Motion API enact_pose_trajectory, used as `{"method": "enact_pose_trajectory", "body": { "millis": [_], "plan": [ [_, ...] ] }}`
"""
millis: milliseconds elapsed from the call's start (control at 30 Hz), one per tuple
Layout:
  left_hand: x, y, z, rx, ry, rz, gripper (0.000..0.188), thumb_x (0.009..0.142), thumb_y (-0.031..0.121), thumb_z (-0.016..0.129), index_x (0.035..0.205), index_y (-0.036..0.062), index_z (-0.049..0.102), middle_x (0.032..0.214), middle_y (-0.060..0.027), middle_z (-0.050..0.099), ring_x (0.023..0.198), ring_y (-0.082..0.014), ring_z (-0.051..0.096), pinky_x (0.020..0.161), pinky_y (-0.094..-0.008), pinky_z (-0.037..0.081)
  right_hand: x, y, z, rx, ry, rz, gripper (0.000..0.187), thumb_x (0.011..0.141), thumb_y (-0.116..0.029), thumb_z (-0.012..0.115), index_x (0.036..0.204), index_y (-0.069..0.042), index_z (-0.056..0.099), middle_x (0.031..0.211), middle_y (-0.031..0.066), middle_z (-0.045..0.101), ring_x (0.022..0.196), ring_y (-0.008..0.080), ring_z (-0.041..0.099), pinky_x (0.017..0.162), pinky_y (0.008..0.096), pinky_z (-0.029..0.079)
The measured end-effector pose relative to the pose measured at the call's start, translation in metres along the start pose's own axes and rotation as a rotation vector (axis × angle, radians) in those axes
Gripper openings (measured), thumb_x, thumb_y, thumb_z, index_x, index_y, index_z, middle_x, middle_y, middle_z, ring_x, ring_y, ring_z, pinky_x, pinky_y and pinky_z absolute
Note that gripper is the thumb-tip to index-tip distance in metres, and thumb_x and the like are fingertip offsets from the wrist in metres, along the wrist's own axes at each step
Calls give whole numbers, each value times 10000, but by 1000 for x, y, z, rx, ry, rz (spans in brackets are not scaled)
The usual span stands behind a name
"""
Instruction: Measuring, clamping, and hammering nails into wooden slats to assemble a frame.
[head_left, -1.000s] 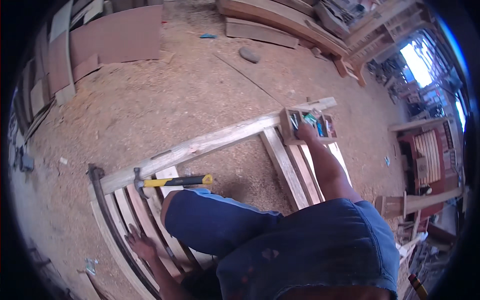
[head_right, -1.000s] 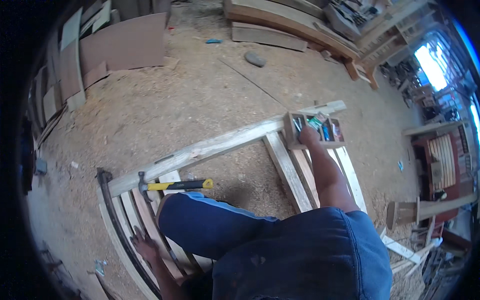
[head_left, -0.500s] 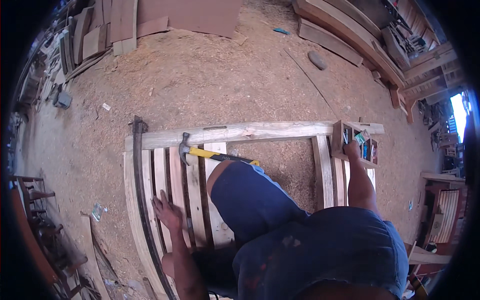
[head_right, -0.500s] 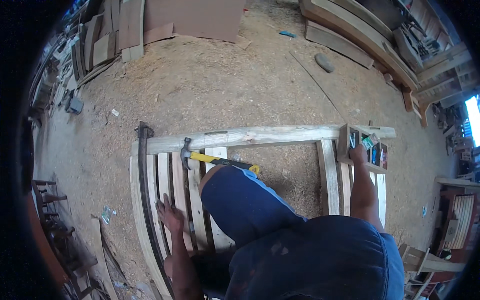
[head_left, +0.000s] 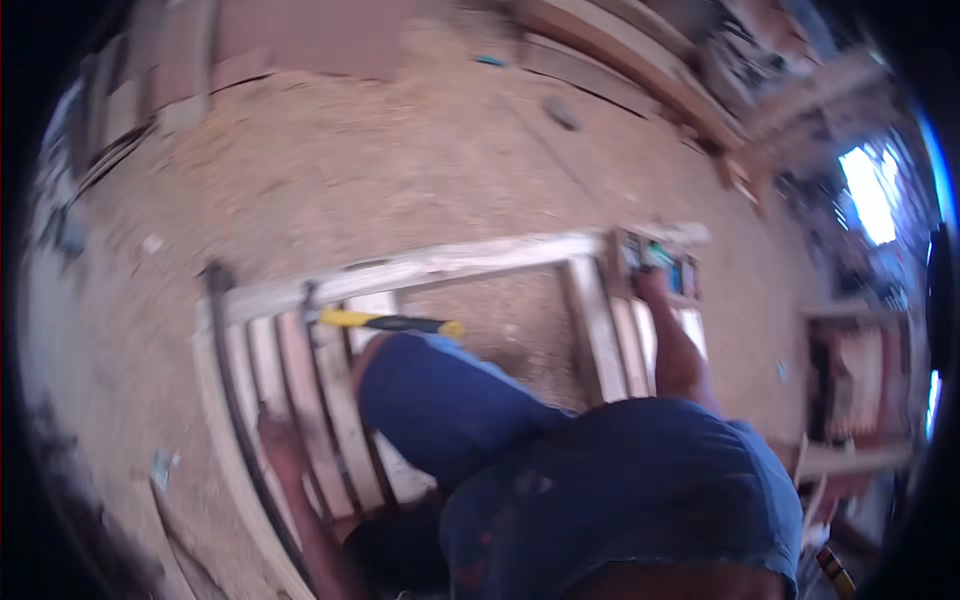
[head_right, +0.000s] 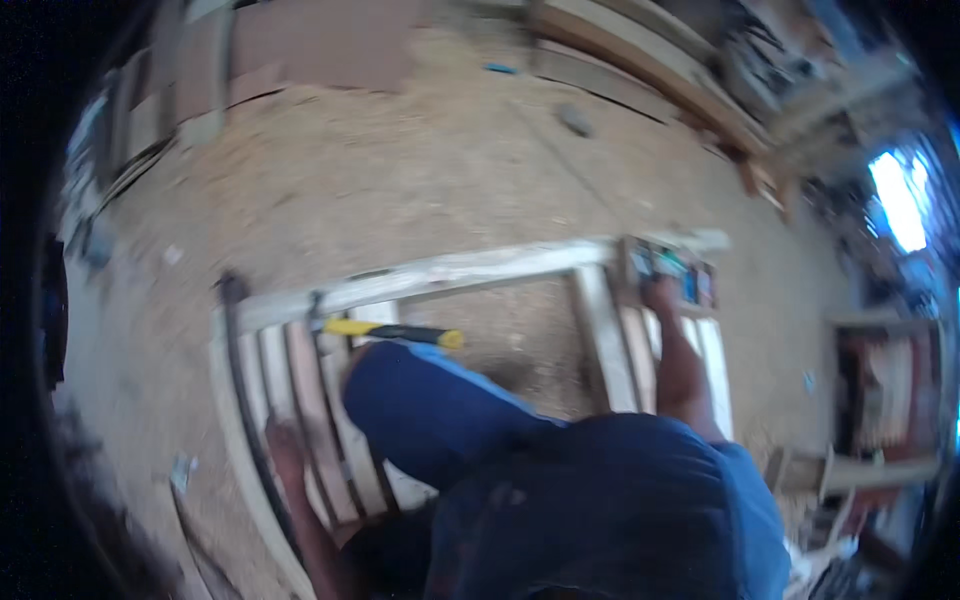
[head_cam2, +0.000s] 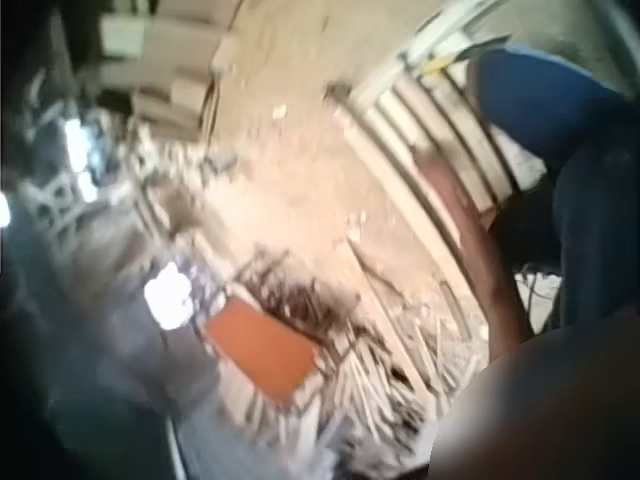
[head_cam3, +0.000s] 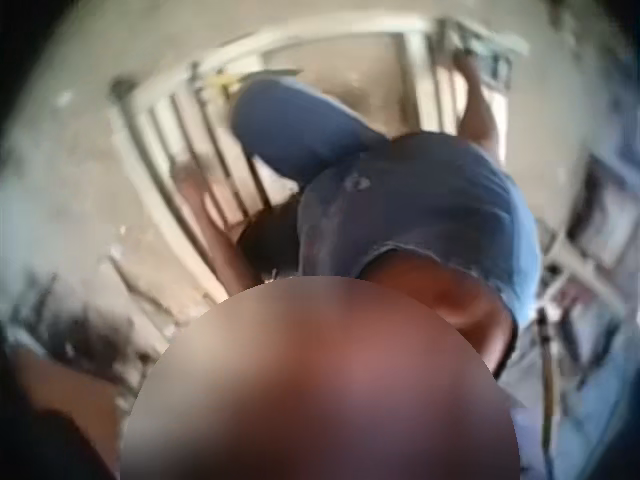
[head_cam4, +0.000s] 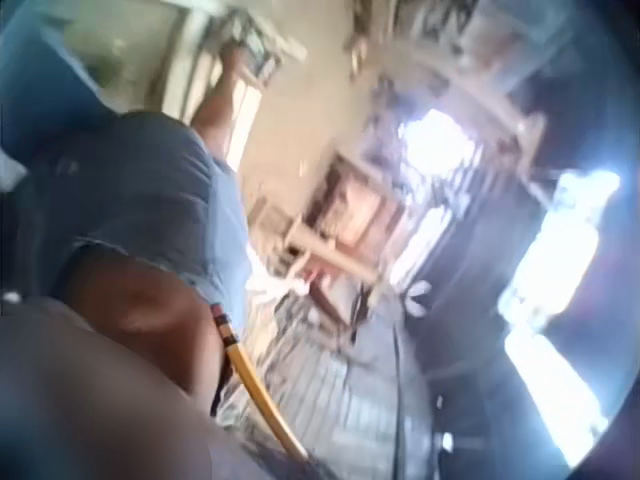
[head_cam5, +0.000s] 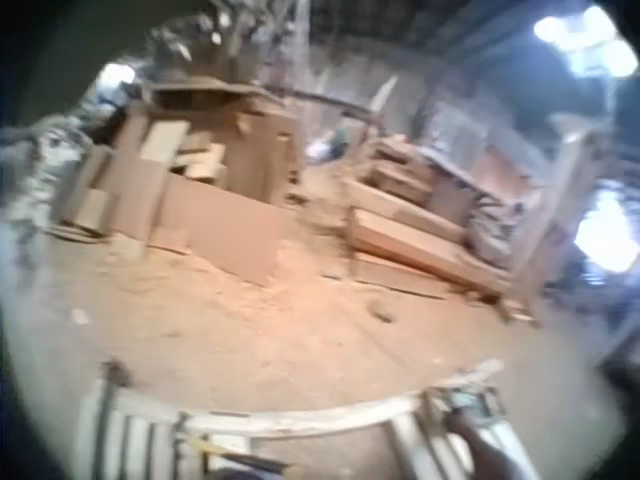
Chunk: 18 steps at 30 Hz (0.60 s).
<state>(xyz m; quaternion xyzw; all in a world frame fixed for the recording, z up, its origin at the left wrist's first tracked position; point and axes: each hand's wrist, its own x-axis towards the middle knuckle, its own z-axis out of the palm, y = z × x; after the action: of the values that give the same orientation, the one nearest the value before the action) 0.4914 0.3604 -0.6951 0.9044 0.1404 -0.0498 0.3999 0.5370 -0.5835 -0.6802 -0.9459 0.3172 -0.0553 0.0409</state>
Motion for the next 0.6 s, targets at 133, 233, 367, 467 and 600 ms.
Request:
{"method": "enact_pose_trajectory", "body": {
  "millis": [133,233,367,467,600],
  "plan": [
    [5,95,-69,-45,-12,-46,467,1093,171,503,1504,-51,536,1449,-236,626,1346,-318,598,1160,-396,426,-36,-92,25,891,-223,400,218,950,-206,759,931,8,723,827,128,737,782,239,734,688,378,598],
    [22,145,-56,-177,-112,-2,473,1096,198,517,1503,-42,544,1459,-220,630,1356,-319,594,1162,-398,426,-53,-81,-21,1039,-178,448,158,995,-165,716,980,-8,712,873,95,728,784,194,724,694,340,607],
    [38,215,-44,-306,-135,96,465,1103,229,532,1487,-29,573,1440,-198,651,1339,-290,608,1155,-390,431,-49,-71,-52,1236,-139,373,146,1023,-165,701,1041,-21,690,931,74,715,801,181,715,734,325,616],
    [48,244,-44,-327,-92,144,470,1099,217,526,1482,-51,565,1451,-195,640,1347,-276,597,1157,-389,427,-44,-99,-64,1294,-178,246,162,1026,-177,704,1059,-20,682,948,69,707,821,182,710,770,327,618],
    [59,250,-48,-468,-140,177,475,1096,288,559,1447,-29,615,1412,-181,669,1339,-257,608,1172,-388,425,-74,-238,-89,1269,-400,-2,175,1028,-179,706,1058,-9,684,942,60,699,855,166,699,814,321,610]
  ]
}}
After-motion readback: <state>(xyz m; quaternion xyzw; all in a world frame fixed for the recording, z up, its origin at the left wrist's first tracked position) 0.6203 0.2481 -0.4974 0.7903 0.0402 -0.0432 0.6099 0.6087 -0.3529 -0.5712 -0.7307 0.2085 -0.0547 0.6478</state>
